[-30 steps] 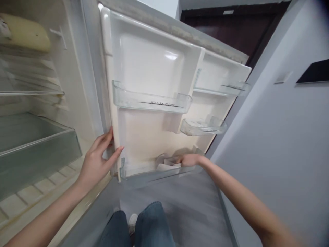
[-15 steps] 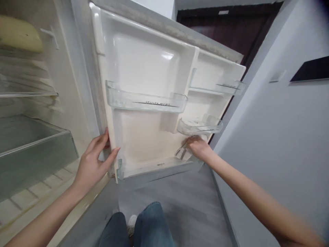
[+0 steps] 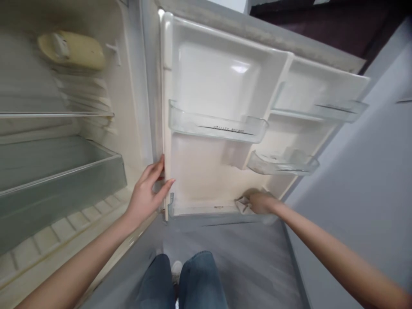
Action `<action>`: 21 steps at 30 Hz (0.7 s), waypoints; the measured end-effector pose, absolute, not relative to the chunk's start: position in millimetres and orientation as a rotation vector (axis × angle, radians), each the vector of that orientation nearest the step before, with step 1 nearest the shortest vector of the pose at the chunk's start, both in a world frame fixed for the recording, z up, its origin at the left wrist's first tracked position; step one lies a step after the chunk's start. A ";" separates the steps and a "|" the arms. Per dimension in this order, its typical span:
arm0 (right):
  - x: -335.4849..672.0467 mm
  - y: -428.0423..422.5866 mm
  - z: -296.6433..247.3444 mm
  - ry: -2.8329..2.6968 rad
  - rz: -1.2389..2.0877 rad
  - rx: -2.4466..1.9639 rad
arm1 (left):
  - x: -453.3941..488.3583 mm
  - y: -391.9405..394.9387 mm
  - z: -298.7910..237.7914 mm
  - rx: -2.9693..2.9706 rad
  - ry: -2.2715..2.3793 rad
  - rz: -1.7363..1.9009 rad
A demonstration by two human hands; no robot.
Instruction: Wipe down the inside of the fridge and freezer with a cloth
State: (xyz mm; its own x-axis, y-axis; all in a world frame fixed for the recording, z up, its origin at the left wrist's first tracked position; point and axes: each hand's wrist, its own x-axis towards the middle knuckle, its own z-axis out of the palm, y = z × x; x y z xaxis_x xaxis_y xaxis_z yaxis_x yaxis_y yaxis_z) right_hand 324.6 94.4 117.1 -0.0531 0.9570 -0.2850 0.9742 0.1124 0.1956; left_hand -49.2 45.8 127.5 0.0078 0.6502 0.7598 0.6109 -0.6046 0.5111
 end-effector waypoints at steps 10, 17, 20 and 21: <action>275.3 85.7 127.3 2.471 -0.656 1.467 | -49.5 45.0 128.1 2.164 1.318 1.690; 214.6 97.9 129.0 2.508 -1.238 1.459 | -51.3 45.7 131.7 2.159 1.359 1.648; 200.5 103.1 135.2 2.623 -1.396 1.528 | -51.5 46.9 131.8 2.173 1.344 1.659; 195.5 101.9 135.9 2.660 -1.395 1.525 | -51.6 47.2 131.5 2.181 1.338 1.664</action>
